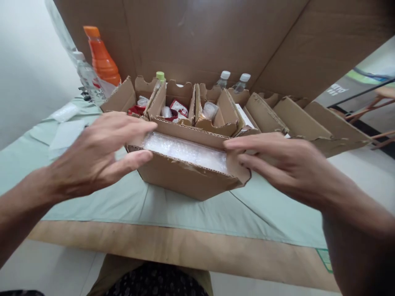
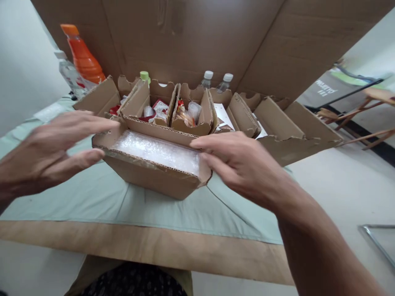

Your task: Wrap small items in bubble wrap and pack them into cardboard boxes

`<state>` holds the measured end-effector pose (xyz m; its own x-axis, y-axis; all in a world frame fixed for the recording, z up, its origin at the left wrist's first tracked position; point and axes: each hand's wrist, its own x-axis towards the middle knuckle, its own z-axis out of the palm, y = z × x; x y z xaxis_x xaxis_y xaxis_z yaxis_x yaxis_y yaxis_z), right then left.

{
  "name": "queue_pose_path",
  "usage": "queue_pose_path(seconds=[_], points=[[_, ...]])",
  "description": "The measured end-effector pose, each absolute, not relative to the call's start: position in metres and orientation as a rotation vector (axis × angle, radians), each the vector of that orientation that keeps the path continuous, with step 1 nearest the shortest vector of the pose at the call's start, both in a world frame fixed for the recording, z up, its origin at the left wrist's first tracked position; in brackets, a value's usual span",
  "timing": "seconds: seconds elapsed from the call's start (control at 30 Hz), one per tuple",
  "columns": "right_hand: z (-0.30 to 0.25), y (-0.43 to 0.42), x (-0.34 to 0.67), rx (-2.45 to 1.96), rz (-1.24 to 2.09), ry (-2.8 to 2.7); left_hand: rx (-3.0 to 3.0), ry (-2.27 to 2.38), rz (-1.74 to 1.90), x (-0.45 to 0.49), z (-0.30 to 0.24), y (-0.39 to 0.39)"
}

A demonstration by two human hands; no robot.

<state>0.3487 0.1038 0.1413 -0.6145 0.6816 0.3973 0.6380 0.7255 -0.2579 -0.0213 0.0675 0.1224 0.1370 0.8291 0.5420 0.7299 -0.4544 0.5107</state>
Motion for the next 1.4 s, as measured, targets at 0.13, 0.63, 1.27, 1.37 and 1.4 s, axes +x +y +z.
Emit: queue_pose_path(seconds=[0.13, 0.63, 1.27, 1.37, 1.4], points=[[0.094, 0.055, 0.38, -1.34, 0.074, -1.862, 1.918, 1.689, 1.435, -0.037, 0.063, 0.038], [-0.009, -0.038, 0.298, -1.265, 0.346, -1.832, 1.221, 1.643, 1.544, 0.02, -0.032, -0.074], [0.04, -0.017, 0.261, -1.096, 0.571, -1.764, 1.25, 1.546, 1.864, 0.012, 0.019, -0.073], [0.043, 0.023, 0.228, -0.981, 0.697, -1.759, 1.299, 1.621, 1.952, -0.009, 0.028, -0.053], [0.041, 0.032, 0.221, -0.948, 0.753, -1.767, 1.278, 1.653, 1.957, -0.011, 0.027, -0.051]])
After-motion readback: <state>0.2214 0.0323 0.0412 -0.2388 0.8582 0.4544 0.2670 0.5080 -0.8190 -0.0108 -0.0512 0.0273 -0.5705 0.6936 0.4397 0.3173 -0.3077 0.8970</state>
